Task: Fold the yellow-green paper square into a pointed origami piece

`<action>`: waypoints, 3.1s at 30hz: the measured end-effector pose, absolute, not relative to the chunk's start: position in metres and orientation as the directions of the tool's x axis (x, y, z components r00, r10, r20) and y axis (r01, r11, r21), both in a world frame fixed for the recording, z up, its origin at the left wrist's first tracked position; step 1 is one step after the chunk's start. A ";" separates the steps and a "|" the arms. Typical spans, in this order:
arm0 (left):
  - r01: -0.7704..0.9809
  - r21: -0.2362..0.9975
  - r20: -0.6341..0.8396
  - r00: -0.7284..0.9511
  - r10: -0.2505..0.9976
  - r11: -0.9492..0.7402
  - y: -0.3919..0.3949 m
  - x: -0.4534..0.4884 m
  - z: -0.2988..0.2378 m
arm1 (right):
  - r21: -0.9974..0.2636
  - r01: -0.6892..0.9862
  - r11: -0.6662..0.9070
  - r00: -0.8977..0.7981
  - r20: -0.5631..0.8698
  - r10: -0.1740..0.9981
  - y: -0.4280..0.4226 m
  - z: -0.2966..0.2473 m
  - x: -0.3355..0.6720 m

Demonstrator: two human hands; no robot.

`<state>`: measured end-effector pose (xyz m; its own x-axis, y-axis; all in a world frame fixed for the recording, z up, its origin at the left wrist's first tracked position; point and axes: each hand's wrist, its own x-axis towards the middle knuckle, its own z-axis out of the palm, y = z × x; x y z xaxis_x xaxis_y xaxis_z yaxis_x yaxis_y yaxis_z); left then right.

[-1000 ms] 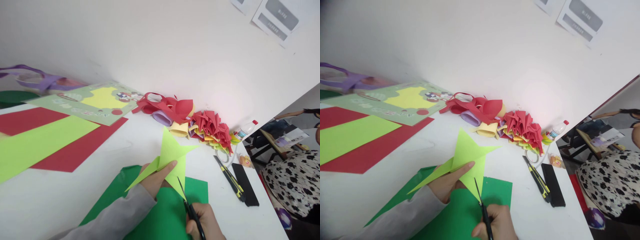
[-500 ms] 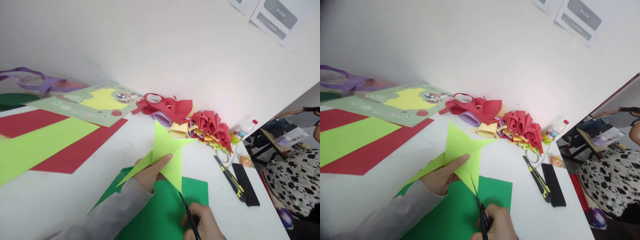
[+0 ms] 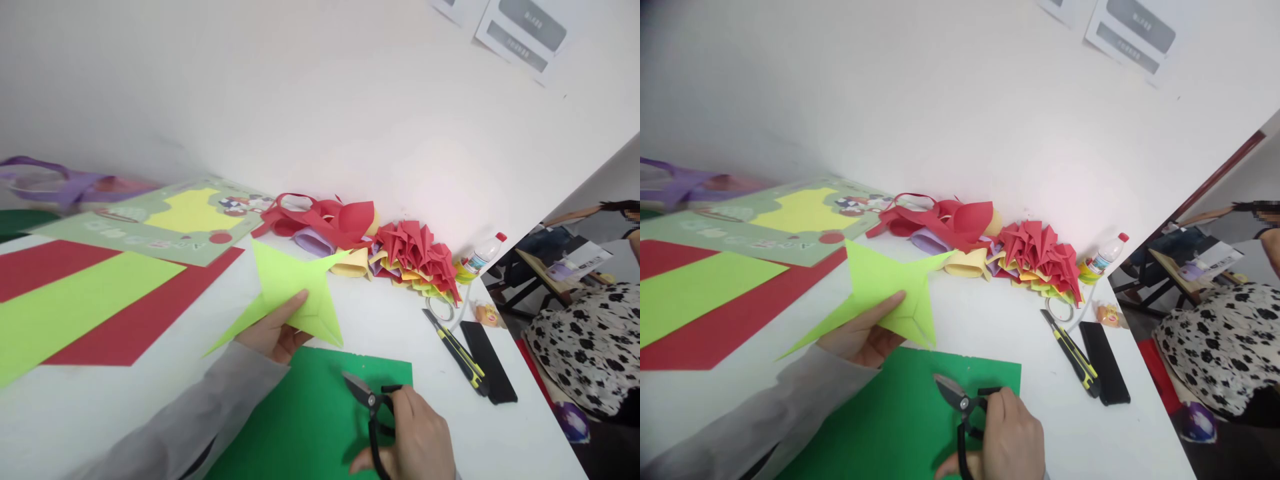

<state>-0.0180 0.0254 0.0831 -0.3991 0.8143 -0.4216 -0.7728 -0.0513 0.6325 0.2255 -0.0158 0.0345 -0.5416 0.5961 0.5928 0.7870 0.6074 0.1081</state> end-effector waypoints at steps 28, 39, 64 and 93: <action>-0.721 0.652 -0.502 -0.176 0.847 0.236 0.013 0.014 0.068 | -0.172 0.968 0.185 -0.099 0.415 0.904 0.046 0.022 0.285; -0.747 0.613 -0.531 -0.148 0.834 0.257 0.010 0.015 0.076 | -0.151 0.965 0.215 -0.136 0.414 0.900 0.047 0.029 0.291; -0.672 0.676 -0.447 -0.047 0.893 0.303 0.000 0.042 0.051 | -0.977 0.046 -0.207 -0.421 -0.207 0.883 -0.002 0.037 0.212; -0.386 0.876 -0.327 -0.033 0.945 0.289 -0.010 0.053 0.027 | -0.991 0.014 -0.134 -0.218 -0.134 0.967 0.007 0.038 0.213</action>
<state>0.0529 -0.0100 0.0267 -0.0328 0.9446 -0.3265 -0.3861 0.2894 0.8759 0.2133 0.0067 0.0380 -0.2178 0.9667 -0.1342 0.0139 -0.1344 -0.9908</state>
